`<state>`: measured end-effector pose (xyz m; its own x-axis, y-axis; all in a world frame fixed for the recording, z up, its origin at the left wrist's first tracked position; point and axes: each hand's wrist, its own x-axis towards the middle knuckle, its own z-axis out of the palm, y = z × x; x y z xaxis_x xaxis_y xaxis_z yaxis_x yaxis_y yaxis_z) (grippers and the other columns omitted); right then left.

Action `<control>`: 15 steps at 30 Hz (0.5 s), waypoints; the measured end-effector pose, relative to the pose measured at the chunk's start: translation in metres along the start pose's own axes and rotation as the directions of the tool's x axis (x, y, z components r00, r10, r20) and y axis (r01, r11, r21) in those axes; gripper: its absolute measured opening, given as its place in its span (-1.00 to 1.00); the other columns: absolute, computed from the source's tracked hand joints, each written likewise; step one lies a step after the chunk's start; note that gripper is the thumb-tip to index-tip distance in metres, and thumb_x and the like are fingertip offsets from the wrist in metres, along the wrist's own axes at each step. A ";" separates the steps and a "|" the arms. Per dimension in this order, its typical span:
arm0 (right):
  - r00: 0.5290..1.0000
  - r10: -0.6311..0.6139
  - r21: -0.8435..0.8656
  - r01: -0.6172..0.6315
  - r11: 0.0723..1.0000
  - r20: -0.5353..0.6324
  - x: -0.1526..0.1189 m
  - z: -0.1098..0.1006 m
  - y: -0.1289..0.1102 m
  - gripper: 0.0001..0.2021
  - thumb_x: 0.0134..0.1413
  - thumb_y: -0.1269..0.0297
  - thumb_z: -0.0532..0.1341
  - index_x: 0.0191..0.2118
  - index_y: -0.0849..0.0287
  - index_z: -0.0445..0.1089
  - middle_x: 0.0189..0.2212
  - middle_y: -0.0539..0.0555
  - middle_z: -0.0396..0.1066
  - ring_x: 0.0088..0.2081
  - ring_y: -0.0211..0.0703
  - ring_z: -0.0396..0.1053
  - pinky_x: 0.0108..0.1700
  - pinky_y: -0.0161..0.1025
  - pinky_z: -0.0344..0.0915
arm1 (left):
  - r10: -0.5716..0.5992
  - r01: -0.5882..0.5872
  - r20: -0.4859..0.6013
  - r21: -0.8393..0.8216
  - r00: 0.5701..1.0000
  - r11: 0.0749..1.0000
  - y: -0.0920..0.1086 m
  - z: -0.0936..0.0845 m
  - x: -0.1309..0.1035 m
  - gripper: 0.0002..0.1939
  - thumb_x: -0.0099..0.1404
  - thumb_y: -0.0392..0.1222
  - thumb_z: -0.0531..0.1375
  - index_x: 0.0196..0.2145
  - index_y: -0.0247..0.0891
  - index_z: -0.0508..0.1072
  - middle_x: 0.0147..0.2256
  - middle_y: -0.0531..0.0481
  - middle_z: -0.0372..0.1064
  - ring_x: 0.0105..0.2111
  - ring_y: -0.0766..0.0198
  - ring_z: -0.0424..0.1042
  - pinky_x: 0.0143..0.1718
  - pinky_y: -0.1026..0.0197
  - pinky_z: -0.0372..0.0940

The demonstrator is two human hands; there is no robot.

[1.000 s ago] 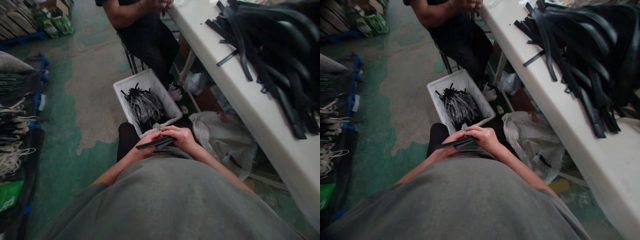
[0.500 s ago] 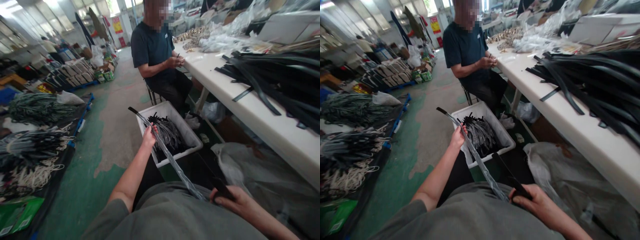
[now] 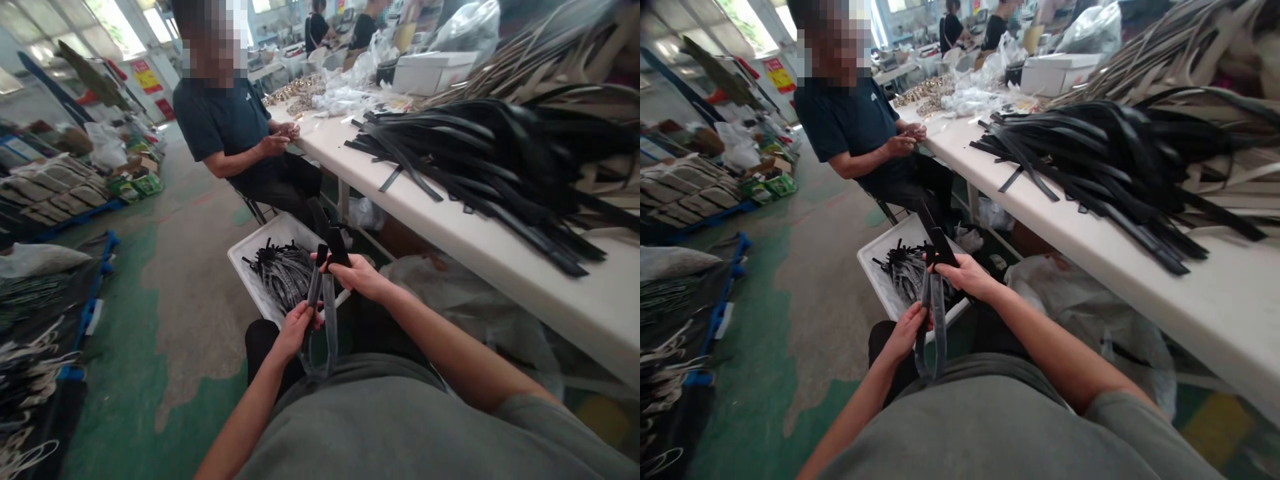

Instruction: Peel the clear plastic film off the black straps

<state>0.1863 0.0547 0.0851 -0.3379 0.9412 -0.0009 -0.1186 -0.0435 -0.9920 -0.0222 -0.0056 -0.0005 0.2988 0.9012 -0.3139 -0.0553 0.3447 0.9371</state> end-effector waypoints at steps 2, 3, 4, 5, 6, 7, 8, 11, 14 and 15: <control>0.999 -0.051 0.005 0.051 0.999 -0.003 -0.002 0.000 -0.002 -0.66 0.09 0.08 0.21 -0.15 0.23 0.52 -0.26 0.06 0.50 -0.67 -0.49 -0.01 -0.65 -0.38 -0.09 | -0.015 0.013 0.023 0.078 1.000 0.997 0.000 0.002 -0.003 -0.57 0.24 0.12 0.19 -0.13 -0.29 0.47 -0.45 0.03 0.41 -0.49 0.35 0.33 -0.35 0.27 0.26; 0.998 -0.057 -0.015 0.057 0.998 -0.018 -0.004 0.001 -0.002 -0.67 0.10 0.09 0.21 -0.17 0.23 0.53 -0.27 0.06 0.51 -0.67 -0.49 -0.01 -0.65 -0.38 -0.09 | -0.013 0.008 0.041 0.110 0.999 0.994 0.001 0.002 -0.005 -0.58 0.25 0.12 0.19 -0.13 -0.29 0.48 -0.44 0.02 0.42 -0.46 0.33 0.35 -0.32 0.25 0.27; 0.998 -0.053 -0.043 0.051 0.998 -0.038 -0.007 0.003 -0.002 -0.68 0.10 0.11 0.21 -0.18 0.24 0.53 -0.29 0.06 0.51 -0.67 -0.49 0.01 -0.65 -0.39 -0.07 | 0.005 -0.012 0.062 0.122 0.998 0.992 0.002 0.002 -0.006 -0.57 0.25 0.12 0.18 -0.13 -0.29 0.48 -0.40 -0.01 0.43 -0.42 0.30 0.37 -0.28 0.23 0.28; 0.998 -0.042 -0.073 0.039 0.997 -0.048 -0.010 0.006 -0.002 -0.69 0.10 0.12 0.22 -0.19 0.25 0.53 -0.31 0.06 0.51 -0.66 -0.47 0.06 -0.65 -0.39 -0.03 | 0.039 -0.049 0.089 0.109 0.995 0.993 0.004 0.002 -0.006 -0.54 0.25 0.15 0.17 -0.11 -0.29 0.48 -0.34 -0.05 0.45 -0.36 0.26 0.39 -0.23 0.21 0.29; 0.999 -0.030 -0.100 0.026 0.995 -0.040 -0.014 0.011 0.000 -0.70 0.10 0.13 0.22 -0.18 0.25 0.54 -0.34 0.05 0.51 -0.64 -0.44 0.12 -0.62 -0.40 0.04 | 0.088 -0.098 0.119 0.083 0.989 0.992 0.005 0.003 -0.007 -0.49 0.24 0.19 0.16 -0.07 -0.30 0.47 -0.27 -0.09 0.46 -0.28 0.22 0.41 -0.17 0.18 0.29; 1.000 -0.022 -0.128 0.020 0.992 -0.015 -0.018 0.016 0.001 -0.70 0.09 0.14 0.22 -0.18 0.25 0.54 -0.36 0.04 0.51 -0.60 -0.40 0.20 -0.58 -0.39 0.11 | 0.142 -0.152 0.142 0.062 0.980 0.986 0.007 0.004 -0.008 -0.43 0.21 0.23 0.17 -0.03 -0.30 0.45 -0.21 -0.12 0.46 -0.21 0.16 0.41 -0.11 0.14 0.29; 1.000 -0.022 -0.162 0.025 0.987 0.019 -0.023 0.022 0.003 -0.71 0.09 0.15 0.23 -0.19 0.24 0.54 -0.39 0.03 0.51 -0.55 -0.35 0.27 -0.52 -0.38 0.18 | 0.192 -0.202 0.145 0.061 0.971 0.977 0.008 0.006 -0.009 -0.38 0.19 0.25 0.18 0.00 -0.29 0.43 -0.16 -0.14 0.45 -0.15 0.12 0.40 -0.07 0.12 0.28; 0.995 -0.045 -0.306 0.069 0.949 0.084 -0.040 0.036 0.010 -0.79 0.08 0.18 0.26 -0.30 0.22 0.56 -0.47 0.00 0.48 -0.43 -0.26 0.37 -0.38 -0.34 0.27 | 0.240 -0.256 0.096 0.246 0.966 0.935 0.007 0.016 -0.014 -0.49 0.20 0.20 0.18 -0.09 -0.28 0.46 -0.25 -0.09 0.45 -0.20 0.13 0.39 -0.11 0.12 0.28; 0.999 -0.010 -0.304 0.020 0.953 0.036 -0.061 0.036 0.016 -0.78 0.12 0.17 0.25 -0.33 0.22 0.56 -0.51 0.00 0.46 -0.42 -0.23 0.39 -0.35 -0.32 0.30 | 0.200 -0.238 0.132 0.449 0.971 0.861 -0.004 0.026 -0.022 -0.62 0.32 0.10 0.08 -0.27 -0.27 0.49 -0.34 -0.06 0.44 -0.28 0.17 0.38 -0.16 0.12 0.28; 1.000 0.020 -0.245 -0.018 0.969 0.004 -0.069 0.033 0.017 -0.76 0.14 0.15 0.23 -0.29 0.21 0.56 -0.51 0.00 0.47 -0.41 -0.22 0.41 -0.33 -0.30 0.32 | 0.176 -0.240 0.175 0.486 0.969 0.840 -0.010 0.028 -0.024 -0.63 0.33 0.08 0.06 -0.28 -0.26 0.49 -0.32 -0.08 0.44 -0.26 0.16 0.38 -0.15 0.11 0.28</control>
<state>0.1767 -0.0218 0.0724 -0.3442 0.9387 -0.0203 0.1204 0.0227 -0.9925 -0.0025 -0.0382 0.0020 0.4464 0.8877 -0.1128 0.3447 -0.0543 0.9371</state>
